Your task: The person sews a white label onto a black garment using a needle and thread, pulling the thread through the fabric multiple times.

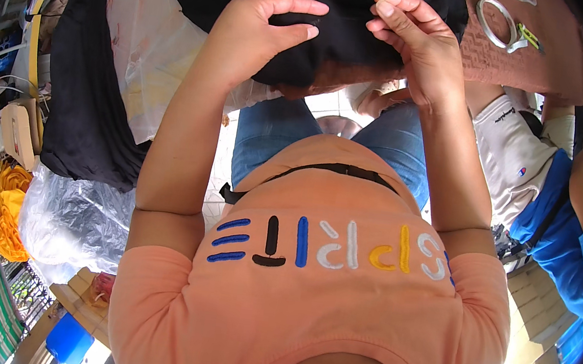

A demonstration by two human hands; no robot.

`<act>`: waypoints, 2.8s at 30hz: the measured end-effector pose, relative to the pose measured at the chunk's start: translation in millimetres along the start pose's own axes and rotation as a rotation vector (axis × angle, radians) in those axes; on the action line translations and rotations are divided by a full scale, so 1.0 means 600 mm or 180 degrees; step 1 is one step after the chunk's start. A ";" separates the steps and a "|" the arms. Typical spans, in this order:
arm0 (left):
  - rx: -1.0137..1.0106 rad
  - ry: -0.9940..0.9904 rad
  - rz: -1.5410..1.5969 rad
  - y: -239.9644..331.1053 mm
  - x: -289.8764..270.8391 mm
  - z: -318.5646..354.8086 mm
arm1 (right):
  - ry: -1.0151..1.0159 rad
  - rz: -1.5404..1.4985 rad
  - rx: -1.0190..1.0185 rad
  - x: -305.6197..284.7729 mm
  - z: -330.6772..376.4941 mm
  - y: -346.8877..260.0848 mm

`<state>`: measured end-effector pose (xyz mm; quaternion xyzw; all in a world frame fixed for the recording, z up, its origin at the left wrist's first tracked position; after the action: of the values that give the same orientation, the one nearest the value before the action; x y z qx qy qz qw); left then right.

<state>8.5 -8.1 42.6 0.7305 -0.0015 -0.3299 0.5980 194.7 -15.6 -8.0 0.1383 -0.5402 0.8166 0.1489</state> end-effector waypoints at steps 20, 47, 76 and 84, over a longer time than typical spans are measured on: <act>0.0217 -0.0030 0.0436 0.006 0.001 0.022 | -0.0215 0.0712 0.0404 0.053 0.060 0.043; 0.0048 -0.0694 0.1194 -0.028 0.017 0.001 | -0.0307 -0.0194 0.0214 -0.023 -0.040 0.037; 0.0079 0.0399 0.0668 -0.014 -0.006 0.014 | 0.0004 0.1827 -0.0749 0.072 0.063 0.008; -0.0065 0.0384 0.0706 -0.008 -0.007 0.019 | 0.0031 0.1705 -0.0612 0.069 0.063 0.012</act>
<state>-2.2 -15.0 39.6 0.7382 -0.0430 -0.2171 0.6372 156.6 -49.3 16.3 -0.0280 -0.6318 0.7725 -0.0572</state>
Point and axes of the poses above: each hand's wrist, its own z-axis away from the middle knuckle, its own x-axis out of the palm, y = z × x, the point moved 8 cm from there along -z, towards the middle knuckle, and after that the axes turned 15 degrees about x, right-handed, at the moved point
